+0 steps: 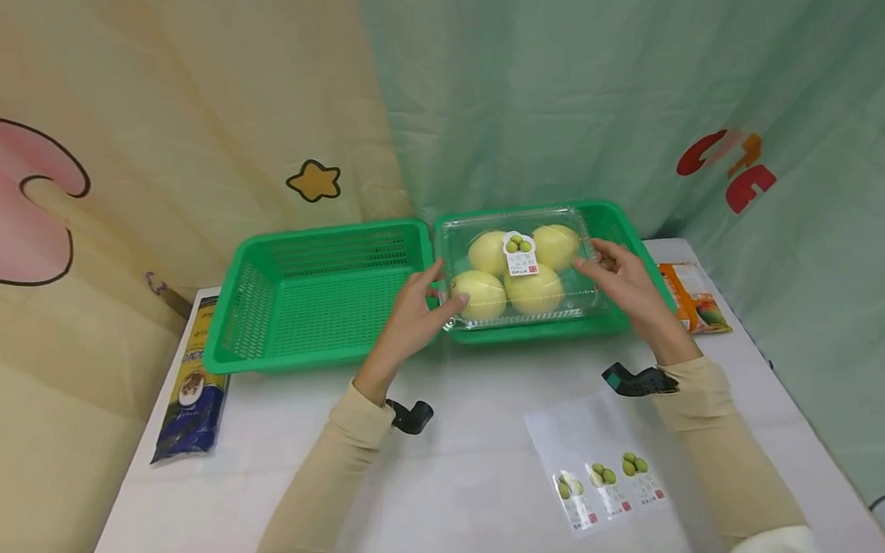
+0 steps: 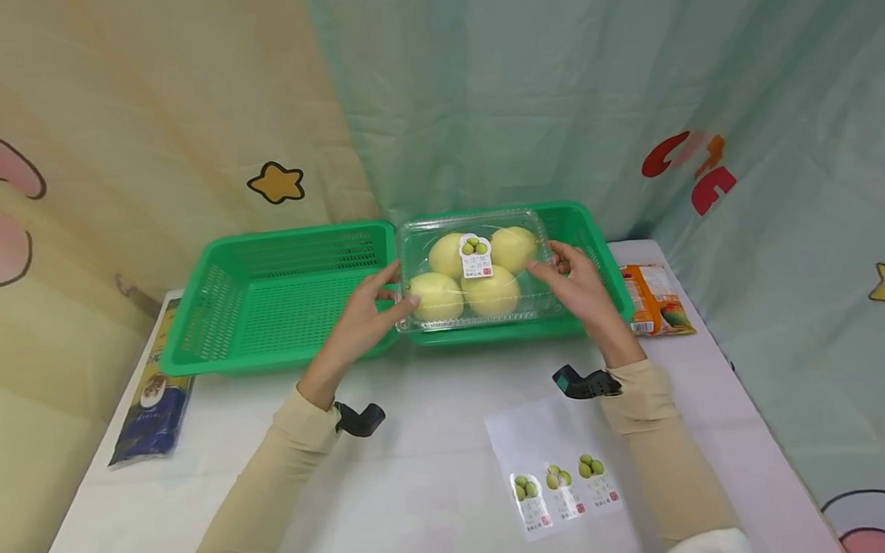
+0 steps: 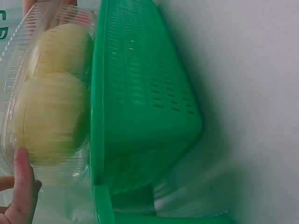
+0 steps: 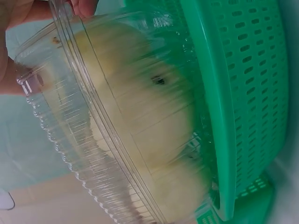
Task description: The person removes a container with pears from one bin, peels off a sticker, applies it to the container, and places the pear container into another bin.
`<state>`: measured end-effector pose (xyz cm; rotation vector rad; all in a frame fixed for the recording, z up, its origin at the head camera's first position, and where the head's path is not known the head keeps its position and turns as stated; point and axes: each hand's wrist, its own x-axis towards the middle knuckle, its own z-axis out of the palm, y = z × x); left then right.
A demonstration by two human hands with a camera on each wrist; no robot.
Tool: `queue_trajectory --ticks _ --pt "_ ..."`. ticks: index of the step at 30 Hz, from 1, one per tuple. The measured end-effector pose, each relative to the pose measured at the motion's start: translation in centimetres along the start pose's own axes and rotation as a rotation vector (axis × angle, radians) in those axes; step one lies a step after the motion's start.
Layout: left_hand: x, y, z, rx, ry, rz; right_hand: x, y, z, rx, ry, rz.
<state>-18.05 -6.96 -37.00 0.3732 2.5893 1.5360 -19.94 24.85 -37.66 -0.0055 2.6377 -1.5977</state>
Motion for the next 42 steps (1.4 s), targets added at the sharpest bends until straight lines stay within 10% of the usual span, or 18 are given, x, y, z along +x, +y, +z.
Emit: queue_trajectory --ticks 42 --pt "2.6 -0.7 1.4 -0.017 -0.057 -0.06 2.0 1.1 -0.7 0.028 0.0 0.087"
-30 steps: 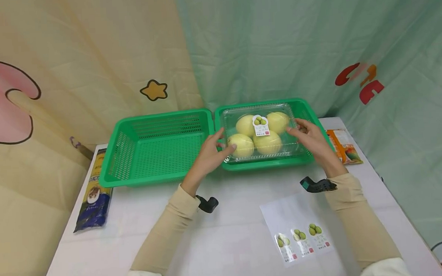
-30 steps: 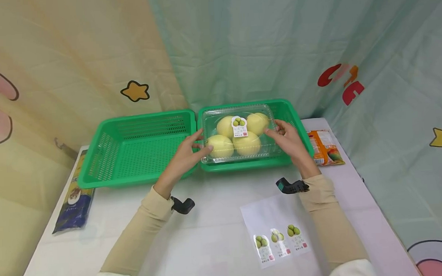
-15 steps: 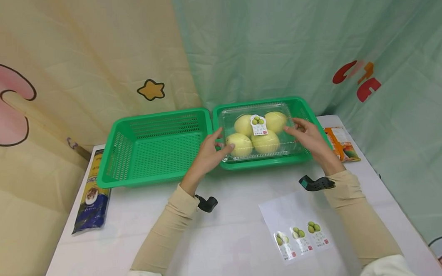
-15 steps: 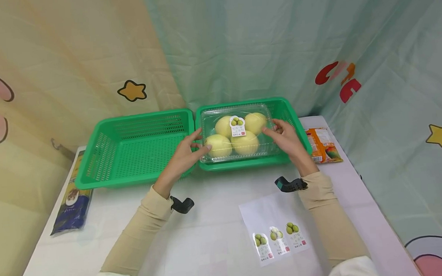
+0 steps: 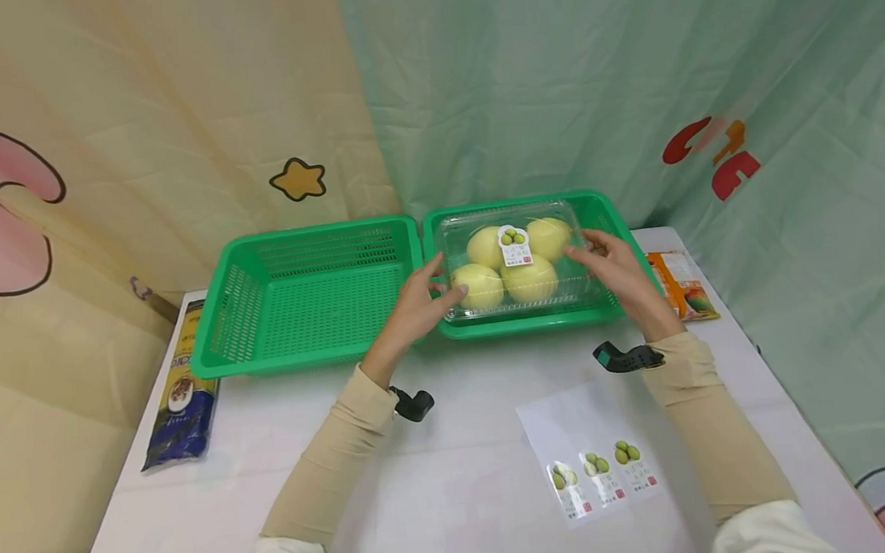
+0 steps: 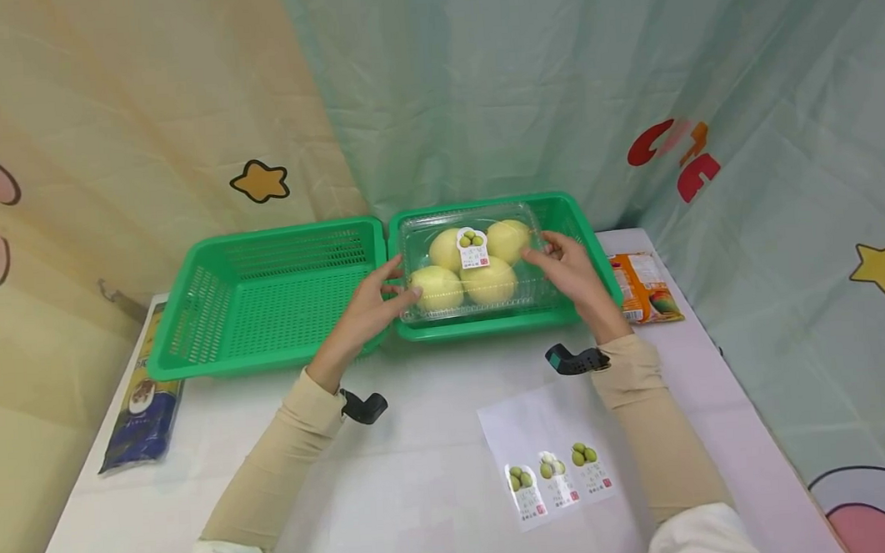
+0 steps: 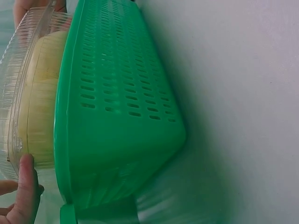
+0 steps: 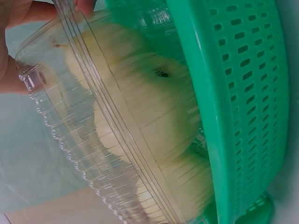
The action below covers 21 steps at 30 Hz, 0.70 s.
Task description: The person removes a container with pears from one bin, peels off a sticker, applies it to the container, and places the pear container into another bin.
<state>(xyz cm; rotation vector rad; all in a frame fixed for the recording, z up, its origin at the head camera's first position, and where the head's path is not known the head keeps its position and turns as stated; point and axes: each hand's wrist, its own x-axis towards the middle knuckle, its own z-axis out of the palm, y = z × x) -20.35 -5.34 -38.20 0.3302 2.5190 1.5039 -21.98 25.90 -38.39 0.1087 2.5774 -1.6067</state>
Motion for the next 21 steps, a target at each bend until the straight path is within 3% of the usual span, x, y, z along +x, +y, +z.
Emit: queue_trajectory --ticks 7,13,18,21 --pt "0.5 -0.1 0.0 0.0 -0.009 -0.032 0.8 0.1 0.1 -0.003 -0.003 0.019" --pt "1.4 0.0 0.2 -0.057 -0.049 -0.089 1.5 1.1 -0.5 -0.04 -0.034 0.012" --pt "2.3 -0.2 0.9 -0.044 -0.062 -0.119 2.0 1.6 -0.5 -0.066 -0.062 0.045" --pt "2.7 -0.1 1.5 -0.056 -0.038 -0.139 2.3 2.0 -0.5 -0.075 -0.074 0.065"
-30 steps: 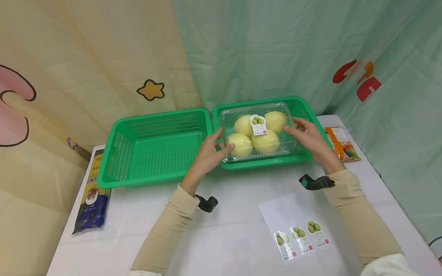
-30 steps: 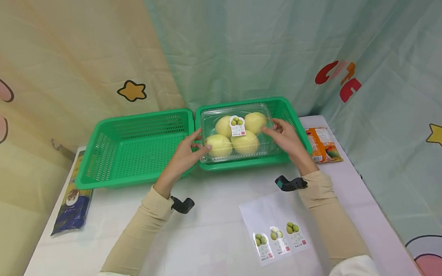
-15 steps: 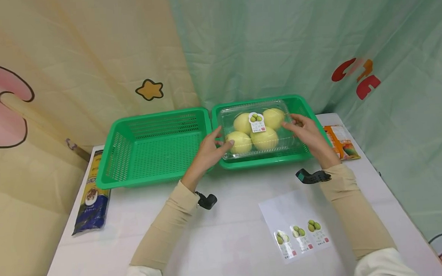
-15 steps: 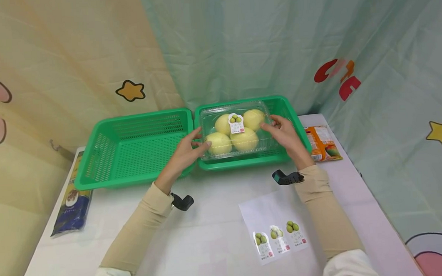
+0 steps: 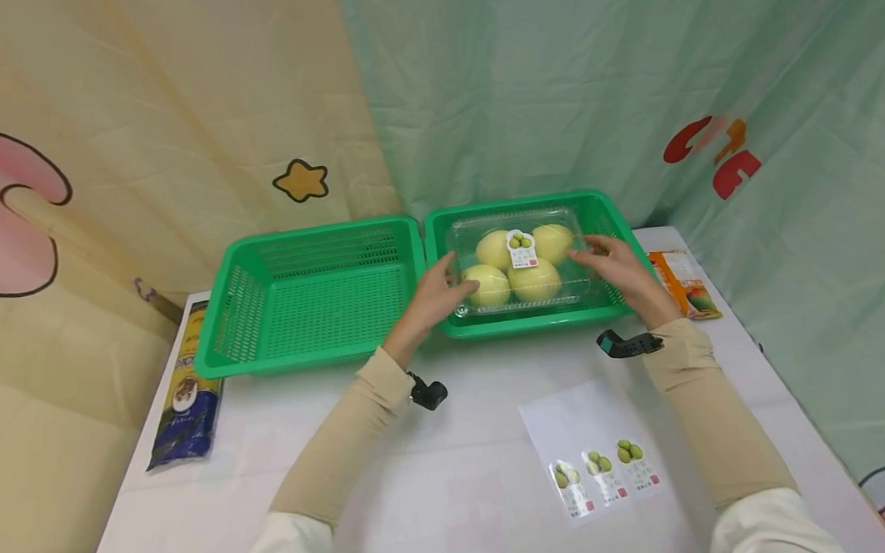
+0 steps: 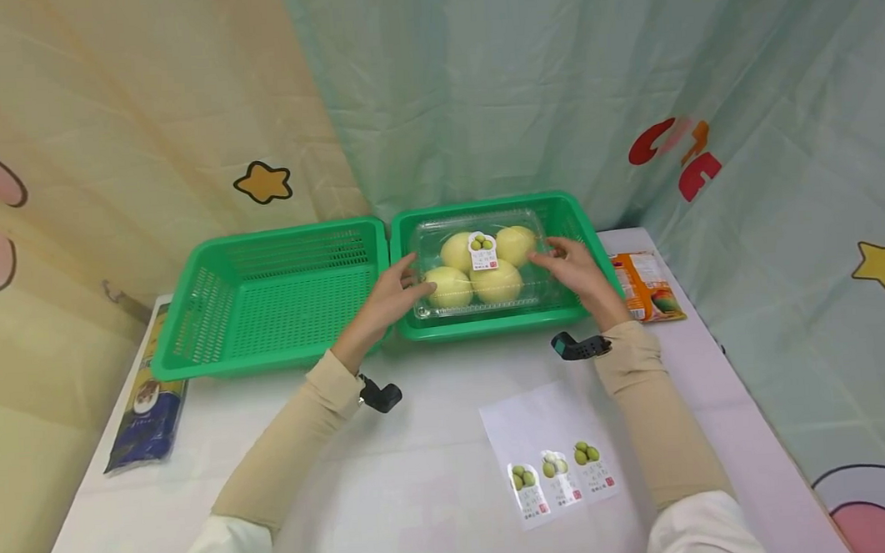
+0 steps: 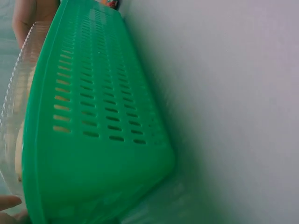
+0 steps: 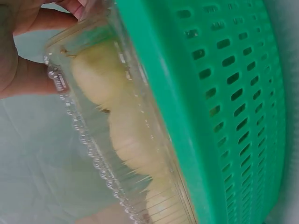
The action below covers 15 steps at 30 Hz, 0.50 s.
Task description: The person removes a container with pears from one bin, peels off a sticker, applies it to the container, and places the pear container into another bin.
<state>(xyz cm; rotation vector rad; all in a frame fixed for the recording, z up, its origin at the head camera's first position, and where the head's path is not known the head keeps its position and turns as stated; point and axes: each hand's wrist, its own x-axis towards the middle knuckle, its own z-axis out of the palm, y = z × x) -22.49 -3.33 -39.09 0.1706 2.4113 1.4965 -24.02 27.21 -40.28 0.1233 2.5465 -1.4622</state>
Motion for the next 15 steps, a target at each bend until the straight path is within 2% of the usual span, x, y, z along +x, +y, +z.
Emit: queue_trajectory --ticks 5,15 --pt "0.5 0.3 0.9 -0.045 0.03 -0.015 0.4 0.7 0.2 -0.012 -0.028 0.018" --pt "1.2 0.3 2.2 -0.116 -0.01 -0.107 1.6 1.3 0.0 -0.048 -0.113 0.065"
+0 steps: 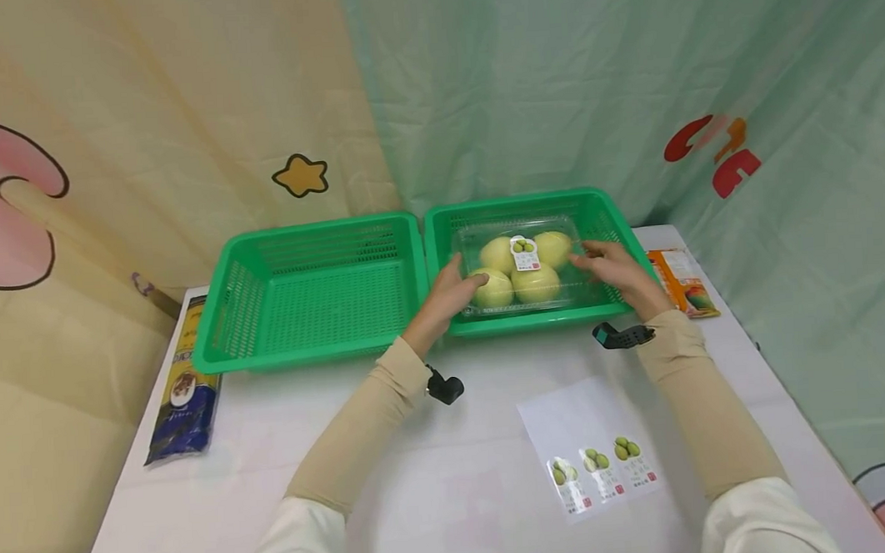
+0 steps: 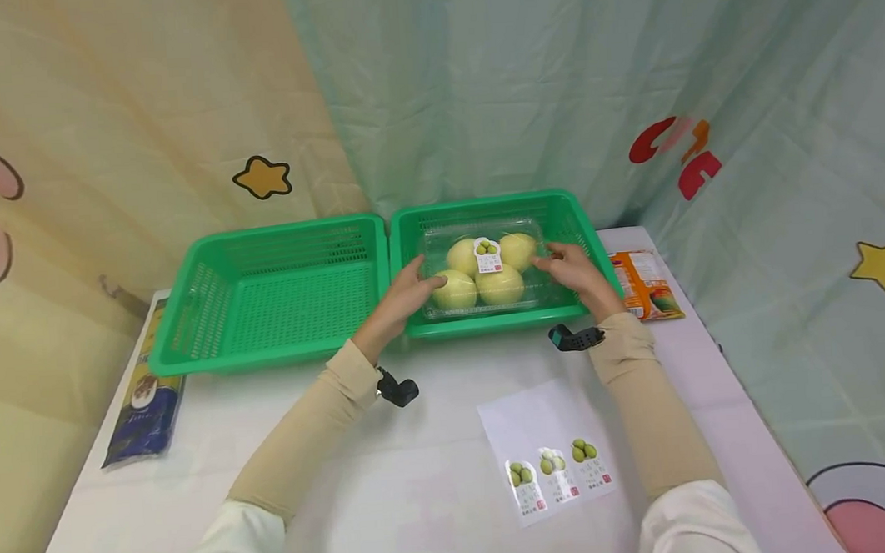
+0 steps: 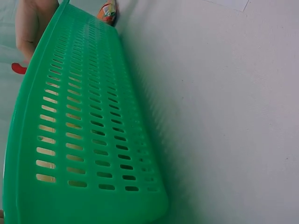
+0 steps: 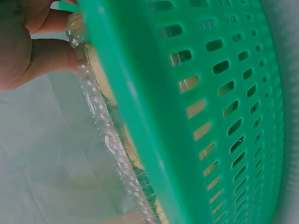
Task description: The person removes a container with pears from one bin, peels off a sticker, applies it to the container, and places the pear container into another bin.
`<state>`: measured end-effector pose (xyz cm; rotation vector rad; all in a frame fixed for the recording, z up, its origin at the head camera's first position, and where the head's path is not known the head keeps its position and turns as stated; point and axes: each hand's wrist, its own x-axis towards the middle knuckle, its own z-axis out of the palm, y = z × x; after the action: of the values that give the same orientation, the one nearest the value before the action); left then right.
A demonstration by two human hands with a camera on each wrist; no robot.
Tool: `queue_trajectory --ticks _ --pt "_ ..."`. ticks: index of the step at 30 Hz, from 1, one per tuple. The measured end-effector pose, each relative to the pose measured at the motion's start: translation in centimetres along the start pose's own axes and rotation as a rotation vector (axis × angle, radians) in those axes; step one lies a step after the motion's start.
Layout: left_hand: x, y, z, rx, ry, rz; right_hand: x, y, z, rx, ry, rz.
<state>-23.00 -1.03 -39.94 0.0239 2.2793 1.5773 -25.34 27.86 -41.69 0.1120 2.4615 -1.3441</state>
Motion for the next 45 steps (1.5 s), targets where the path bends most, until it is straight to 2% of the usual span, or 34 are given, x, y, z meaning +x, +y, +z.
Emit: queue_trajectory --ticks 5,8,12,20,27,35,45 --pt "0.3 -0.2 0.4 -0.003 -0.039 -0.043 0.3 0.1 0.0 -0.04 -0.016 0.029" --pt "0.4 -0.3 0.5 -0.001 -0.047 -0.046 0.4 0.1 0.0 -0.045 -0.019 0.034" --pt "0.4 -0.4 0.6 -0.015 -0.031 -0.039 0.4 0.1 0.1 -0.044 -0.017 0.029" --pt "0.1 -0.5 1.1 -0.027 0.005 -0.064 0.0 0.3 0.2 -0.064 -0.038 0.03" --pt "0.0 -0.2 1.1 -0.033 0.033 -0.045 -0.3 0.0 0.2 -0.104 -0.03 0.013" --pt "-0.3 0.2 0.9 -0.006 0.026 -0.035 -0.6 -0.4 0.4 -0.17 -0.039 0.025" --pt "-1.0 0.4 0.4 -0.026 -0.006 -0.019 -1.1 -0.7 0.8 -0.227 -0.009 -0.004"
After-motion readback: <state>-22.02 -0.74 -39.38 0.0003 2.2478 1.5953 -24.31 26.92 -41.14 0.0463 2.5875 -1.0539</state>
